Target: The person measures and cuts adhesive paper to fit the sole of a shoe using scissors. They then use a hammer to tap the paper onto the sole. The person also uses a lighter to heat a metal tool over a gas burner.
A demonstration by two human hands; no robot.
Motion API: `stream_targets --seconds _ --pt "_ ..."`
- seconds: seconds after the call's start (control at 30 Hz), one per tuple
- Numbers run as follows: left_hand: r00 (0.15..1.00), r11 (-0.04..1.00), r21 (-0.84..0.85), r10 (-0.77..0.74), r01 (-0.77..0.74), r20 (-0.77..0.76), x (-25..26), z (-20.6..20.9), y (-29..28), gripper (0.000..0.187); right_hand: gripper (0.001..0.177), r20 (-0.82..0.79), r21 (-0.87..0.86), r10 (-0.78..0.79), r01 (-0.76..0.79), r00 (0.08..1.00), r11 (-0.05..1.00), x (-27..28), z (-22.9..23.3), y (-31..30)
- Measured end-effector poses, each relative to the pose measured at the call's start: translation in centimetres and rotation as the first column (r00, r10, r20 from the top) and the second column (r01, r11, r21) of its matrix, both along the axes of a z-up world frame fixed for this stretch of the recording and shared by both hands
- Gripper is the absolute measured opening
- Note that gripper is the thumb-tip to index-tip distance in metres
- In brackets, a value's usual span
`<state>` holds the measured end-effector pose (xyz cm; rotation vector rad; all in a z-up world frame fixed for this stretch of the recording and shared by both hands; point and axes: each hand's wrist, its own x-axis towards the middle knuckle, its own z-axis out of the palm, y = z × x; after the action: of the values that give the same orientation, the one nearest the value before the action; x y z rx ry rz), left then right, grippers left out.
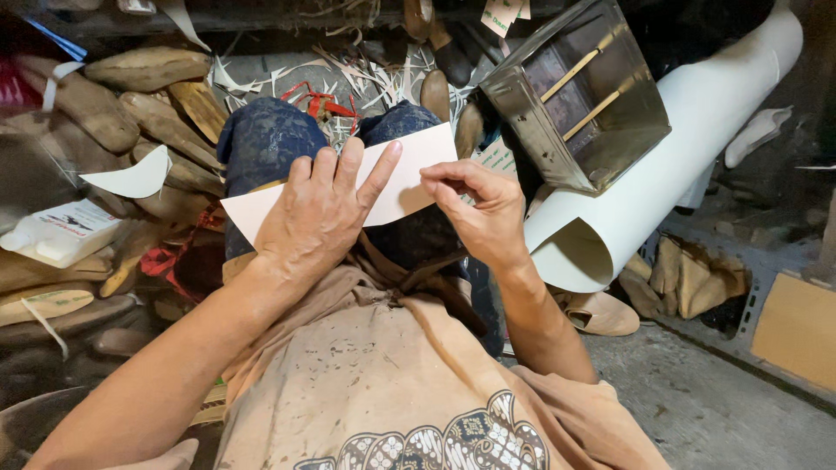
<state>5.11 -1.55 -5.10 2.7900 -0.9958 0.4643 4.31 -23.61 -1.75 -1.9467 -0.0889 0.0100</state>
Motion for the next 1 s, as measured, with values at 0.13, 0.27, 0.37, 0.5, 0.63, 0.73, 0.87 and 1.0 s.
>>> stream_targets --seconds 0.13,0.27,0.37,0.5,0.63,0.73,0.87,1.0 --pt "1.0 1.0 0.004 -0.006 0.006 -0.004 0.0 0.1 -0.2 0.065 0.016 -0.082 0.107 0.025 -0.016 0.996 0.994 0.5 -0.3 -0.9" --pt "1.0 1.0 0.01 0.0 0.001 -0.016 -0.2 0.0 -0.2 0.065 0.039 -0.181 0.165 0.057 -0.027 0.982 0.986 0.6 -1.3 -1.4" --pt "1.0 1.0 0.013 0.009 -0.009 -0.004 -0.3 1.1 -0.4 0.064 0.041 -0.246 0.259 0.077 -0.012 0.966 0.966 0.7 -2.5 -1.9" --pt "0.998 0.969 0.247 0.042 -0.028 -0.05 -0.6 1.6 -0.2 0.07 0.036 -0.379 0.243 0.08 0.016 0.922 0.97 1.1 -0.4 -1.1" --pt "0.998 0.967 0.254 0.042 -0.028 -0.048 -0.5 1.8 -0.3 0.071 0.023 -0.34 0.165 0.076 -0.02 0.937 0.986 1.3 -0.3 -1.1" --pt "0.998 0.966 0.257 0.045 -0.033 -0.042 -0.5 1.7 -0.4 0.07 0.018 -0.313 0.075 0.084 -0.064 0.946 0.995 1.5 -0.2 -1.0" --pt "0.999 0.954 0.298 0.049 -0.041 -0.019 -0.4 2.0 -0.4 0.072 0.014 -0.289 0.096 0.127 -0.104 0.949 0.99 1.9 0.1 -0.7" --pt "0.999 0.955 0.293 0.049 -0.049 0.008 -0.3 1.6 -0.5 0.071 0.012 -0.273 0.012 0.134 -0.136 0.953 0.991 2.0 0.1 -0.8"
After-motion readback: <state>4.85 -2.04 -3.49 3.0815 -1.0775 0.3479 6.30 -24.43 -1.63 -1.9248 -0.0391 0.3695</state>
